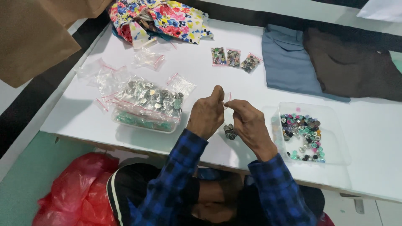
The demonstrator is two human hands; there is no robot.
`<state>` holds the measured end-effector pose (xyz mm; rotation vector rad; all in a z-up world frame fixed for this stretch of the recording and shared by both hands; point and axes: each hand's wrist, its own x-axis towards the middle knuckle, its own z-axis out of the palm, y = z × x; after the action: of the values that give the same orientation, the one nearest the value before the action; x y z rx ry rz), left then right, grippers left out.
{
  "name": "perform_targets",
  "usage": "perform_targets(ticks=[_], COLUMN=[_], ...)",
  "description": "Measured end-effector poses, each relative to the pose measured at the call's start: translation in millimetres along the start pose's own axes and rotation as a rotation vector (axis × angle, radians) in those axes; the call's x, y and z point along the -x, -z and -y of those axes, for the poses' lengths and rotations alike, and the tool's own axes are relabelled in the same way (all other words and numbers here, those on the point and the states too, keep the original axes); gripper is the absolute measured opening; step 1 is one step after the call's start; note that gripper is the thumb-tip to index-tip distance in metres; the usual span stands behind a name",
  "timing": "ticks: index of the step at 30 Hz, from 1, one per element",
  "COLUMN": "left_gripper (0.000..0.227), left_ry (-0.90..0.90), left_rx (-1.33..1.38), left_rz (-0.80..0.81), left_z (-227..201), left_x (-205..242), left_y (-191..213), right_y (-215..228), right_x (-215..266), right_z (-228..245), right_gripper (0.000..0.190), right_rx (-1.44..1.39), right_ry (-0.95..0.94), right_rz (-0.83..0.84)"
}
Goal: Sorting decorative buttons from a container and placing them into small plastic bags
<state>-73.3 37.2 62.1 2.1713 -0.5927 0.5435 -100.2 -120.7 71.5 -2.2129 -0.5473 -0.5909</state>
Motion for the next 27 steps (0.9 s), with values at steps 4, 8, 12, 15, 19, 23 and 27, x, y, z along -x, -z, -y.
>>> perform_targets(ticks=[4,8,12,15,19,23,27], left_gripper=[0.015,0.016,0.014,0.007,0.005,0.006,0.006], left_ry=[-0.037,-0.041,-0.040,-0.058,-0.029,-0.019,0.021], left_rx=[-0.028,-0.094,-0.125,-0.128,-0.168,-0.175,-0.249], left_rz=[0.073,0.262,0.428,0.461,0.485,0.455,0.472], left_z=[11.5,-3.7,-23.9,-13.7,-7.2,-4.1,-6.3], left_x=[-5.0,-8.5,-12.7,-10.9,-9.5,-8.2,-10.9], left_y=[1.3,27.7,65.2,57.2,46.7,40.4,49.2], right_y=[17.4,36.7,52.3,58.6,55.7,53.6,45.2], right_x=[-2.6,-5.0,-7.5,-10.7,-8.9,-2.8,-4.1], right_z=[19.0,29.9,20.9,23.0,27.1,20.7,23.4], right_gripper=[0.029,0.015,0.016,0.010,0.009,0.022,0.038], right_rx=[0.206,0.231,0.139,0.065,0.071,0.070,0.019], right_ry=[0.122,0.125,0.173,0.152,0.132,0.033,-0.049], right_rz=[0.051,0.139,0.264,0.330,0.346,0.350,0.341])
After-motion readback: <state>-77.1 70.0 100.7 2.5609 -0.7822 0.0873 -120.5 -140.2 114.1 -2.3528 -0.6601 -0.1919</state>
